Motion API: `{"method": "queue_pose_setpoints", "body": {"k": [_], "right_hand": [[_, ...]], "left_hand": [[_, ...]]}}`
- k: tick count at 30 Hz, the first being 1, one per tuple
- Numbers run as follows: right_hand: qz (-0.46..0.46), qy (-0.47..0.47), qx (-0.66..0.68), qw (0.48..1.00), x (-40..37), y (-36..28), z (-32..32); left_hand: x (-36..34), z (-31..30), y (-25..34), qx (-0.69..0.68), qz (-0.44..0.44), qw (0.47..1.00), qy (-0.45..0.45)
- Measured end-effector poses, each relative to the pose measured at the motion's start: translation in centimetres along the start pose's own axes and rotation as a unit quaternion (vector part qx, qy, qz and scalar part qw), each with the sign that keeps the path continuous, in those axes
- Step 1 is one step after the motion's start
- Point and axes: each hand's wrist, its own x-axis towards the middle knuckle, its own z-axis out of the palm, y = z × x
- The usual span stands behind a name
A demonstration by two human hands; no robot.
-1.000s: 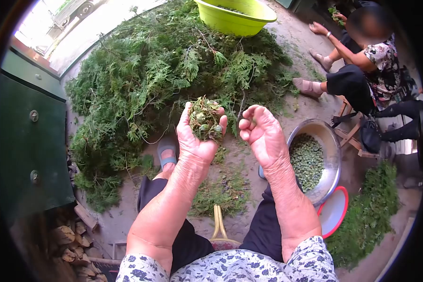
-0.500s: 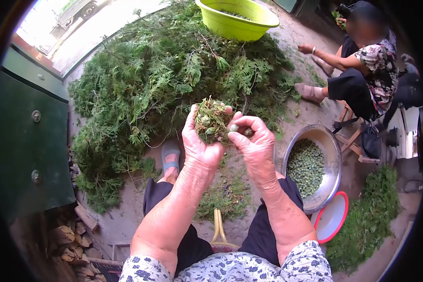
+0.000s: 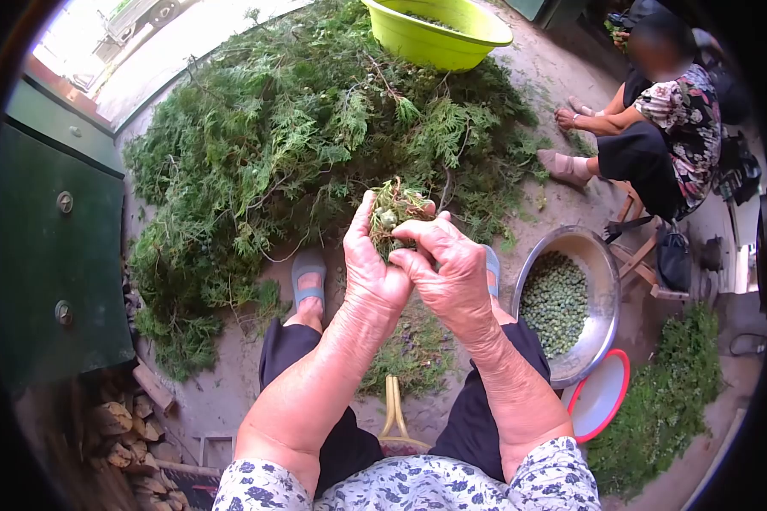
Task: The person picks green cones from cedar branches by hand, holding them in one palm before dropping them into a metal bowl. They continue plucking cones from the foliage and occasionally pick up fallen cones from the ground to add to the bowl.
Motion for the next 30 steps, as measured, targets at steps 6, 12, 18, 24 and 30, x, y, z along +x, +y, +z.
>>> {"method": "queue_pose_setpoints", "body": {"k": [6,12,18,24,30], "right_hand": [[0.159,0.005,0.225,0.961,0.2,0.7,-1.2],[0.276,0.013,0.553,0.786,0.7,1.5,-2.6],[0.275,0.003,0.551,0.788,0.3,2.4,-2.7],[0.212,-0.031,0.348,0.913,0.3,1.0,-3.4],[0.009,-0.040,0.003,0.999,-0.1,0.7,-2.2]], "left_hand": [[-0.2,-0.1,0.1,-0.045,-0.010,0.999,0.013],[-0.7,0.6,-0.6,-0.019,0.013,1.000,0.004],[-0.9,0.3,-0.7,-0.004,-0.024,0.999,-0.026],[-1.1,0.5,-1.2,0.000,-0.007,0.999,0.034],[-1.5,0.4,-1.7,0.026,-0.020,0.999,0.041]]}}
